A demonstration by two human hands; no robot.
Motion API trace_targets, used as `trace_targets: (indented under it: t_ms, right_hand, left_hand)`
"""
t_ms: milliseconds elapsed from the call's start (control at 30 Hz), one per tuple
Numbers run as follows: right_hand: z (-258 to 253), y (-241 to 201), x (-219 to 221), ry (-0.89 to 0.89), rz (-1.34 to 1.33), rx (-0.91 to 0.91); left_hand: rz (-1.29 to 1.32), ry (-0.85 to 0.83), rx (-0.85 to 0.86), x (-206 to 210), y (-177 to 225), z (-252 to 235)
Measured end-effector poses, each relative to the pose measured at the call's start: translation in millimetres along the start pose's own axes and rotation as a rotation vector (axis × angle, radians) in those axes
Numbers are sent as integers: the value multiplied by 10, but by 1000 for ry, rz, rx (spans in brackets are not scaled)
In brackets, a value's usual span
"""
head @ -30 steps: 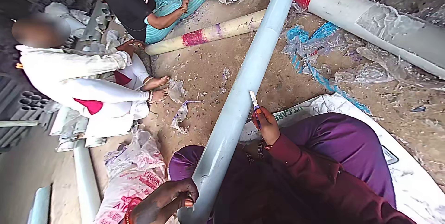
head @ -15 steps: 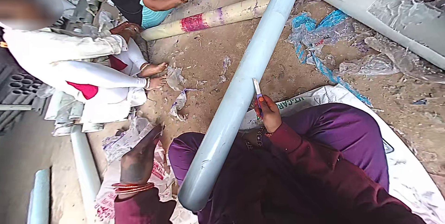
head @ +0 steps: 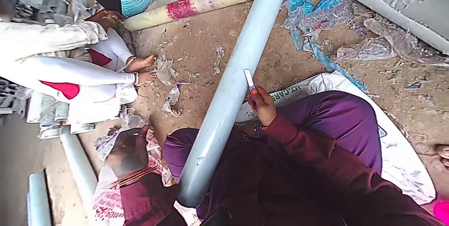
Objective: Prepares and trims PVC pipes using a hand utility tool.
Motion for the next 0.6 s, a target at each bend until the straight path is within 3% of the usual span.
trace_targets:
  t_ms: [133, 233, 300, 400, 600]
  right_hand:
    - [-5, 46, 6, -7, -2, -40]
    - [-12, 88, 7, -12, 12, -92]
    - [-6, 91, 7, -25, 19, -71]
    - [-6, 53, -9, -30, 38, -52]
    - [9, 7, 7, -29, 34, -55]
  left_hand:
    - [-44, 3, 519, 199, 32, 12]
    - [162, -174, 809, 427, 478, 281]
    - [112, -255, 951, 604, 714, 446]
    - [46, -261, 1029, 787, 817, 532]
    - [50, -151, 961, 832, 861, 643]
Point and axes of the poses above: each hand's wrist, its own z-axis away from the middle knuckle, its own x-axis out of the palm, y = z × x, the point moved 1 cm from there along -z, towards the middle knuckle, and after that the axes turned 6 degrees about z, right-handed, at the moved point
